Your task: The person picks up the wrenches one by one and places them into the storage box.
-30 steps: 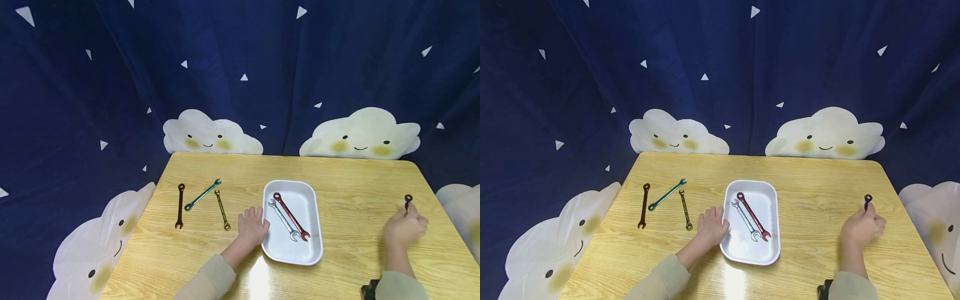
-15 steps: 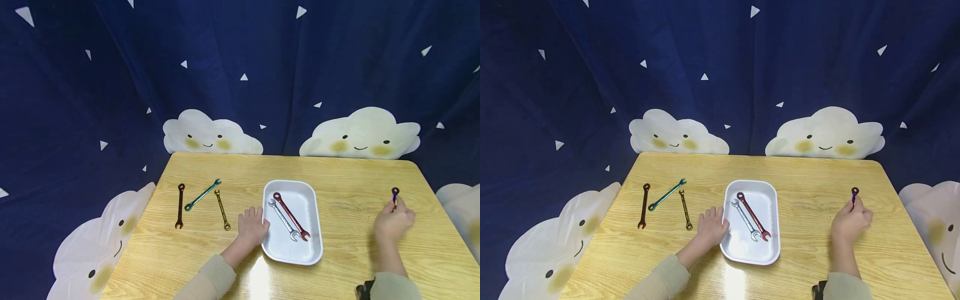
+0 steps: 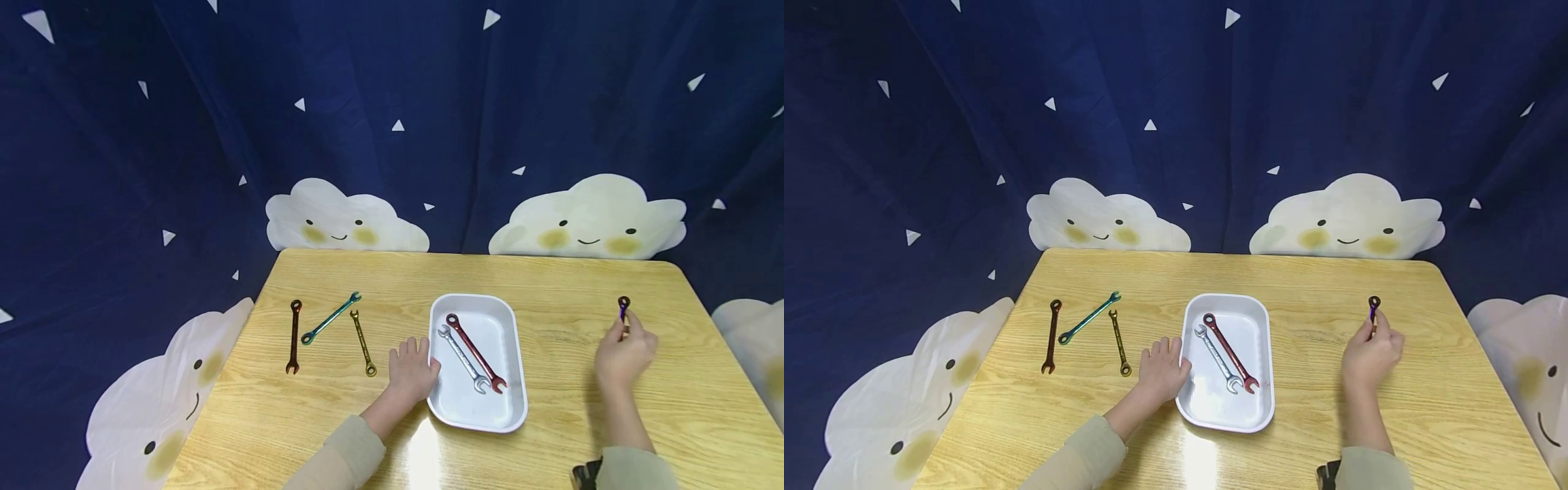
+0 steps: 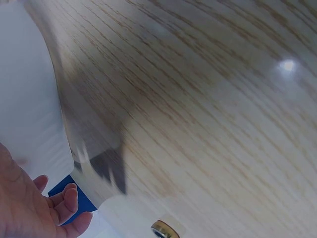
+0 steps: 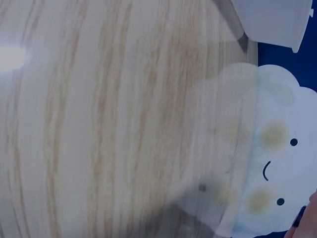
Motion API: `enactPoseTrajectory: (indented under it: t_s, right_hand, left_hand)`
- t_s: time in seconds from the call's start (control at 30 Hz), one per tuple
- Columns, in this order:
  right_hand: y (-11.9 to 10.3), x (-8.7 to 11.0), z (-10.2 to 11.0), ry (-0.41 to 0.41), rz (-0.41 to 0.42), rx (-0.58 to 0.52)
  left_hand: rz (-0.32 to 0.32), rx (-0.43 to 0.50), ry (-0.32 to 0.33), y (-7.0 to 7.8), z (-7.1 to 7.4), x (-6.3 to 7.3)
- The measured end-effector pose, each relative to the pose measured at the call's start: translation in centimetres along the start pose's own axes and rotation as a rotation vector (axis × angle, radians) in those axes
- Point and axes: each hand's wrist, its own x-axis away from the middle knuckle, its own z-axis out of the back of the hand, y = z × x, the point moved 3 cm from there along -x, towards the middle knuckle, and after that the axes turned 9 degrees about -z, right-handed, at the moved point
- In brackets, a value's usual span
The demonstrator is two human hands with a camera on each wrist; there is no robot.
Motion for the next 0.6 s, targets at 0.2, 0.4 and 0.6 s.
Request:
enactPoseTrajectory:
  t_s: [0.2, 0.4, 0.6]
  right_hand:
    - [-0.8, 0.8, -0.5, -0.062, 0.003, 0.026]
    - [-1.9, 1.9, -1.0, -0.095, 0.057, 0.004]
    - [-2.8, 3.0, -1.6, -0.103, 0.104, -0.011]
  left_hand:
    - [0.001, 0.005, 0.011, 0.0, 0.0, 0.0]
    - [0.0, 0.003, 0.019, 0.0, 0.1, 0.0]
    - [-0.001, 0.003, 0.026, 0.0, 0.1, 0.0]
